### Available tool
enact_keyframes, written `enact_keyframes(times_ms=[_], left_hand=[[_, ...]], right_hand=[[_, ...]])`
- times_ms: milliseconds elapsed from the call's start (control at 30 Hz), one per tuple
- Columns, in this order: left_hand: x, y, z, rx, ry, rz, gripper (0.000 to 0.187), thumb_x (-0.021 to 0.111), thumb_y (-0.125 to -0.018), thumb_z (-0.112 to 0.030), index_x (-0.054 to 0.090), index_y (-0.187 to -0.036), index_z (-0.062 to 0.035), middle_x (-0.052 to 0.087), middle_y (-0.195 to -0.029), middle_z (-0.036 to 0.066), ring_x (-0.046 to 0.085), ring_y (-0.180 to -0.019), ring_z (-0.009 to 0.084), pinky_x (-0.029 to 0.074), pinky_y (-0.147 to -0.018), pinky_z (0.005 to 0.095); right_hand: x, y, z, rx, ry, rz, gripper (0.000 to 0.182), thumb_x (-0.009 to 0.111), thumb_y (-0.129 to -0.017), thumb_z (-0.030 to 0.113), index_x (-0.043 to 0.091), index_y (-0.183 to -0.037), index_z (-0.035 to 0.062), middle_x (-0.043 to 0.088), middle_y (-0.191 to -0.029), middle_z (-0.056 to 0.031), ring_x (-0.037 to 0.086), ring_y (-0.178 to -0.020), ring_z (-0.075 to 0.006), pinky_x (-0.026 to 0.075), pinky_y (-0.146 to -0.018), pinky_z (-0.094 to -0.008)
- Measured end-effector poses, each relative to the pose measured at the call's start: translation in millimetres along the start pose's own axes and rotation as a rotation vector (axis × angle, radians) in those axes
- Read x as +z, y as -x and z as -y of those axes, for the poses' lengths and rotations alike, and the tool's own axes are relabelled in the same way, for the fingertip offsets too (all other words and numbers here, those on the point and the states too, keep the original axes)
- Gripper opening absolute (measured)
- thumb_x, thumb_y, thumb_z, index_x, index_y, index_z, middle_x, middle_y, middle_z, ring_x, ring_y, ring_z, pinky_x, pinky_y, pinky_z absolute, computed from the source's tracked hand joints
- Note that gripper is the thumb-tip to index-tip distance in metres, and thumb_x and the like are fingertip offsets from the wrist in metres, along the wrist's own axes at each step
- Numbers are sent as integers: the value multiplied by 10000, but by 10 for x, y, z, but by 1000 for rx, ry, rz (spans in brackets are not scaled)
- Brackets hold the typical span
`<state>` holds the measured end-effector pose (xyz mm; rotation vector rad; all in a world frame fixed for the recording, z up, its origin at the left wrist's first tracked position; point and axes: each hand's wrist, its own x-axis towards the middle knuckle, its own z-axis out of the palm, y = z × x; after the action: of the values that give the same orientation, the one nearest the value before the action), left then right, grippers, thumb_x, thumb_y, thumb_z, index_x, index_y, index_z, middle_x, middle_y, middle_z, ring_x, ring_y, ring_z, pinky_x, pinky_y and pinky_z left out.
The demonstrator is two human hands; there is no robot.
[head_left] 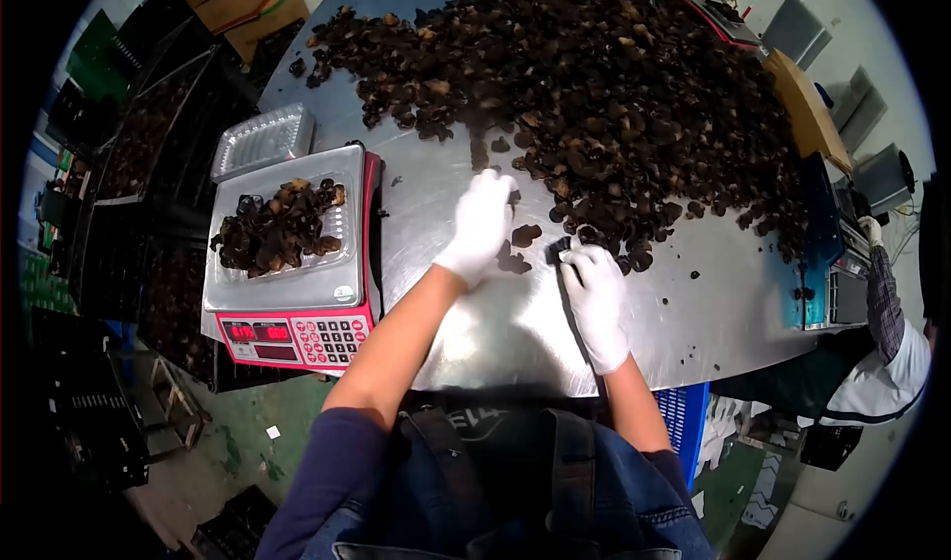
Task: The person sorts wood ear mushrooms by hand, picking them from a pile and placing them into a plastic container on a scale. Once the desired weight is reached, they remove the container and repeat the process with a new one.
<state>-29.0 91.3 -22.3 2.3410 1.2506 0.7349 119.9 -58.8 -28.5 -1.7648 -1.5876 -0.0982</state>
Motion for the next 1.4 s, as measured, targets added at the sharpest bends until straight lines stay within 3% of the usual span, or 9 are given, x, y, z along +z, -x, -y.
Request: enact_keyframes(times_ms=[233, 400, 500, 600, 700, 867, 1000, 1200, 1400], left_hand=[[-329, 645, -15, -91, 228, 14, 500, 626, -779, -21, 544, -1272, -32, 583, -1073, 151, 577, -1043, 320, 474, -926, 374], [-77, 688, -205, 122, 120, 180, 760, 729, -757, -230, 434, -1428, -30, 463, -1376, 244, 426, -1270, 444, 381, -1056, 452], [320, 688, -196, 249, -27, 20, 559, 700, -789, -294, 539, -1267, -54, 540, -1224, 175, 508, -1147, 348, 450, -944, 430], [346, 591, -164, 236, -237, 182, 310, 636, -808, -236, 620, -1065, -63, 576, -1048, 119, 558, -1012, 278, 537, -764, 376], [425, 636, -36, 290, -254, -5, 179, 609, -764, -157, 633, -923, -79, 563, -983, 95, 568, -941, 256, 545, -690, 302], [-643, 633, -178, 215, -227, 3, 201, 627, -778, -135, 652, -968, -74, 566, -1011, 99, 588, -951, 252, 543, -690, 315], [-1696, 794, 173, 194, -115, -533, 252, 678, -751, -90, 686, -996, -147, 586, -877, 46, 602, -825, 195, 537, -650, 327], [-2634, 1166, 895, -261, 70, -812, 419, 681, -803, -19, 644, -1218, -65, 616, -977, 103, 593, -935, 252, 482, -872, 328], [-2372, 1302, 1243, -188, -472, -519, 587, 701, -846, -320, 534, -1338, -47, 528, -1314, 137, 448, -1233, 333, 293, -1079, 459]], right_hand=[[-218, 389, -12, 180, -154, -56, 127, 709, -744, 13, 683, -854, 69, 665, -978, -86, 629, -910, -293, 505, -807, -380], [-177, 222, 191, 257, 101, 258, 507, 695, -744, 105, 595, -1241, 117, 592, -1139, -133, 604, -970, -337, 490, -859, -421], [-166, 73, 278, 119, 126, 295, 583, 722, -740, 140, 576, -1304, 137, 576, -1168, -156, 599, -1001, -339, 501, -857, -416], [-21, -69, 258, 131, 225, 302, 588, 766, -733, 185, 597, -1296, 176, 568, -1239, -165, 610, -1040, -337, 511, -873, -402], [115, -67, 92, 18, 320, 316, 471, 757, -743, 153, 655, -1202, 188, 604, -1208, -144, 640, -980, -328, 529, -821, -396], [194, -64, -88, 61, 176, 129, 172, 670, -746, 12, 686, -896, 95, 633, -954, -102, 648, -813, -301, 519, -723, -391], [232, 13, -264, 166, 132, 164, 167, 652, -740, -21, 677, -878, 72, 620, -939, -104, 637, -820, -299, 507, -726, -371], [168, -436, 567, 77, -345, 24, 179, 655, -735, -137, 640, -856, -7, 622, -885, -93, 619, -871, -203, 490, -795, -310], [463, -1034, 1929, -138, -723, 241, 135, 632, -810, -52, 682, -905, 29, 635, -1040, -89, 629, -965, -224, 498, -864, -299]])
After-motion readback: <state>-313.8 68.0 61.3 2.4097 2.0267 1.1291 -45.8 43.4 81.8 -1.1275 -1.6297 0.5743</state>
